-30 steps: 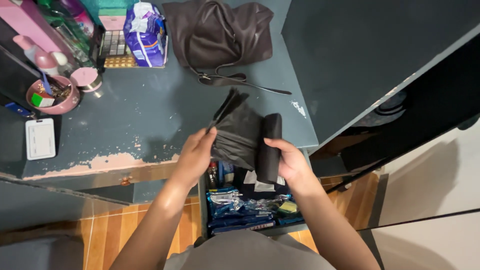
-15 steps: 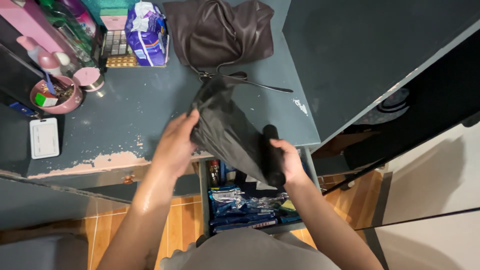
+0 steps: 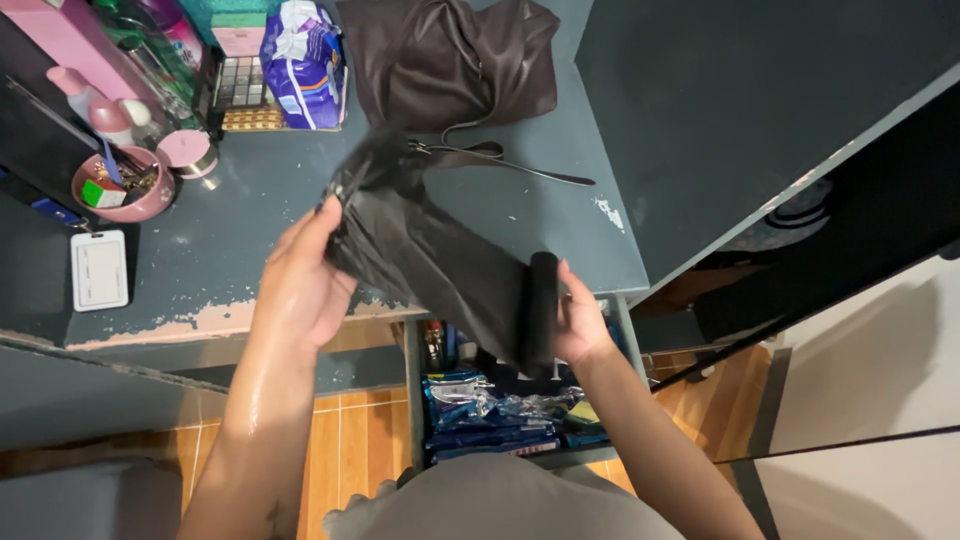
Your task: Preparing a trash bag by tearing it from a roll, unfolding it, and hanging it on a door handle
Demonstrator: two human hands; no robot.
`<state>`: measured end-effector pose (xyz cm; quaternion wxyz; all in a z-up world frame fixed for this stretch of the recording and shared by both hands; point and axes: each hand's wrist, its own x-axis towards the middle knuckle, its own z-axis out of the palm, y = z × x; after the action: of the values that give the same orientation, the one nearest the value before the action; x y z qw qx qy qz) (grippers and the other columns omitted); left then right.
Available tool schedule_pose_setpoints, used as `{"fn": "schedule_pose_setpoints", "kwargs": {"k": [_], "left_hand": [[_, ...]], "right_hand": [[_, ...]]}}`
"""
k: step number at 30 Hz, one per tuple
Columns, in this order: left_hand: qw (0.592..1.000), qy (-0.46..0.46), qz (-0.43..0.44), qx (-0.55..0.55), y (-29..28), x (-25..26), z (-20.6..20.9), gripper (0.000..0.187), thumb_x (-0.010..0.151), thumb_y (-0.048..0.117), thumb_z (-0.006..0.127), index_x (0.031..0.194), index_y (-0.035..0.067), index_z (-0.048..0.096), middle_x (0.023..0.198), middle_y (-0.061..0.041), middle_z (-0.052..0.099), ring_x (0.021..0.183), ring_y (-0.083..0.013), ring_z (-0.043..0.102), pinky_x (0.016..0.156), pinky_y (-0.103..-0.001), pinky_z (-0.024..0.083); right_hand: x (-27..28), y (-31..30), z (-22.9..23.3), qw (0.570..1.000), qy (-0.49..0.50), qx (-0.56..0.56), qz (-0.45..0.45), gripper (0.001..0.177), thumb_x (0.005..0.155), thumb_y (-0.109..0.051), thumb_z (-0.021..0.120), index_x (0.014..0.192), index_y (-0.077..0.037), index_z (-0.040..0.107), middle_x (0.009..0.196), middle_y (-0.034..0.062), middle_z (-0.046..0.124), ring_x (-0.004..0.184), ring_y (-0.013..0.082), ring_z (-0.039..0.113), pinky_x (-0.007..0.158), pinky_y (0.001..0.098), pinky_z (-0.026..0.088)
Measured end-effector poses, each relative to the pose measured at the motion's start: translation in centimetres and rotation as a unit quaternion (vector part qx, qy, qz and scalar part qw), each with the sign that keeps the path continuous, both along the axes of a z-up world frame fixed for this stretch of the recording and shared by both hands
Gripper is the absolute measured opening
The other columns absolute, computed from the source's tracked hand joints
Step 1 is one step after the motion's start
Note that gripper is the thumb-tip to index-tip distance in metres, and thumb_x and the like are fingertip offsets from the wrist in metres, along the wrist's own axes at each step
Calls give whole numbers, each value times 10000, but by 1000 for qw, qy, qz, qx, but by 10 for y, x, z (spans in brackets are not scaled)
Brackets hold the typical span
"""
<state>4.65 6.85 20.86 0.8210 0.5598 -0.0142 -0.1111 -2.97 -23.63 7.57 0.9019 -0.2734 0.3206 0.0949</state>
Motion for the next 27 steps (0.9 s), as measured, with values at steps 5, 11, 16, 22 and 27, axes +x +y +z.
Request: {"fn": "schedule_pose_setpoints", "kwargs": {"k": [5, 11, 16, 22, 27], "left_hand": [[997, -27, 27, -70, -3, 7, 8, 308, 1086, 275, 471, 1169, 58, 673, 1120, -129, 692, 1117, -253, 711, 1059, -441, 559], [992, -29, 65, -104, 14, 21, -6, 232, 1080, 248, 527, 1008, 86, 677, 986, -74, 686, 1012, -212, 732, 1039, -406, 579], [969, 23, 141, -201, 34, 16, 21, 167, 1009, 190, 622, 961, 50, 698, 969, -109, 703, 945, -242, 759, 945, -374, 655], [953, 36, 166, -249, 70, 27, 13, 303, 933, 176, 635, 1177, 6, 695, 1190, -117, 758, 1029, -221, 735, 931, -354, 619], [927, 80, 252, -266, 80, 28, 7, 314, 884, 106, 648, 1168, -8, 719, 1208, -121, 768, 1086, -239, 744, 1011, -377, 622]], "right_hand": [[1, 5, 1, 999, 29, -9, 15, 705, 786, -420, 828, 1336, -31, 619, 1364, 198, 631, 1319, 398, 564, 1155, 603, 365], [10, -27, -61, 997, 27, -62, 38, 647, 783, -274, 882, 1316, -10, 630, 1301, 215, 650, 1259, 395, 609, 1104, 614, 418], [14, -51, -76, 1000, 9, -16, 5, 413, 813, -257, 798, 1163, -55, 713, 1154, 172, 730, 1091, 357, 698, 1065, 552, 478], [-7, -34, 9, 996, -33, 17, 80, 950, 788, -755, 554, 1359, 3, 601, 1283, 229, 637, 1154, 406, 605, 1068, 518, 451], [7, -61, -20, 993, -82, -12, 81, 520, 754, -284, 734, 1202, -37, 643, 1028, 174, 692, 880, 339, 665, 840, 437, 538]]}}
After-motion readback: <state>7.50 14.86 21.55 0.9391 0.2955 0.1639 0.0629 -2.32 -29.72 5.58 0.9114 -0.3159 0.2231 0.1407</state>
